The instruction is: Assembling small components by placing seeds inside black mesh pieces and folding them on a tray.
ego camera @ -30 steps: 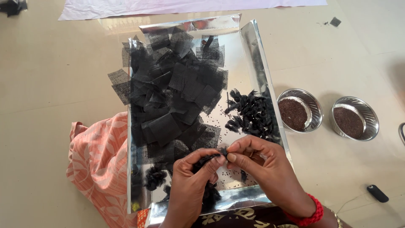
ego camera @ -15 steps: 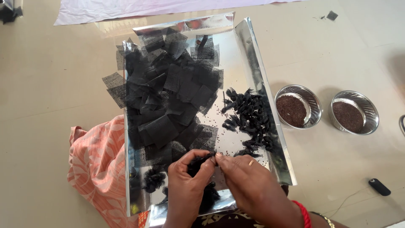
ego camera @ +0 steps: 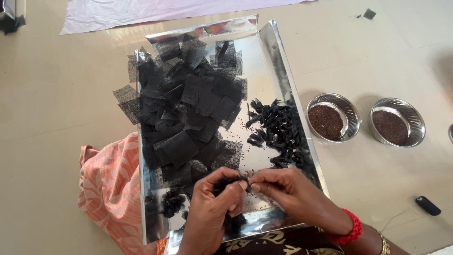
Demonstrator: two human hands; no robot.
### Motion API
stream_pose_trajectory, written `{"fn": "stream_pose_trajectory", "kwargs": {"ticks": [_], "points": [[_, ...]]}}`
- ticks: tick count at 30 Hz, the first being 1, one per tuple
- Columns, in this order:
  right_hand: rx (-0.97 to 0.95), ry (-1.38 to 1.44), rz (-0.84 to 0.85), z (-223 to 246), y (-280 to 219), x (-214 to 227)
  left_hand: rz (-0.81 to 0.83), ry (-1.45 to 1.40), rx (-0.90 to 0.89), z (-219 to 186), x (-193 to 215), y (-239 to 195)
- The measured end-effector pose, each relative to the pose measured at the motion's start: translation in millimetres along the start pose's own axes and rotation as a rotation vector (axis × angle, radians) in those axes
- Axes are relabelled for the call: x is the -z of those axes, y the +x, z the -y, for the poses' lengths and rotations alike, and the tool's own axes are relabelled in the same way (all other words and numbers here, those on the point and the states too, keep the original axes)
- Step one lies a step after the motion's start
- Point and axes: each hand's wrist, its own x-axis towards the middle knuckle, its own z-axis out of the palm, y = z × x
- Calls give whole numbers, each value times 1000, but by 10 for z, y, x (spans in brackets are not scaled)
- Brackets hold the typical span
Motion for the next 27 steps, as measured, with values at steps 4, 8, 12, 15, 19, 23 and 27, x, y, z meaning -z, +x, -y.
{"fn": "stream_pose_trajectory", "kwargs": {"ticks": [4, 8, 12, 15, 19, 23, 27], "points": [[73, 70, -34, -22, -64, 114, -86, 108, 42, -68, -127, 0], [108, 152, -16, 74, -182, 95, -174, 395, -91, -103, -231, -20], [507, -260, 65, 161, -177, -87, -55, 162, -82, -28, -114, -1], [436, -414, -105, 91, -44, -23, -24, -74, 150, -8, -127, 1], [370, -448, -298, 62, 51, 158, -54, -32, 118, -5, -149, 12], [277, -181, -314, 56, -34, 222, -89, 142, 10, -55, -212, 3], [231, 118, -228, 49, -87, 240, -84, 372, -52, 48, -94, 2]]}}
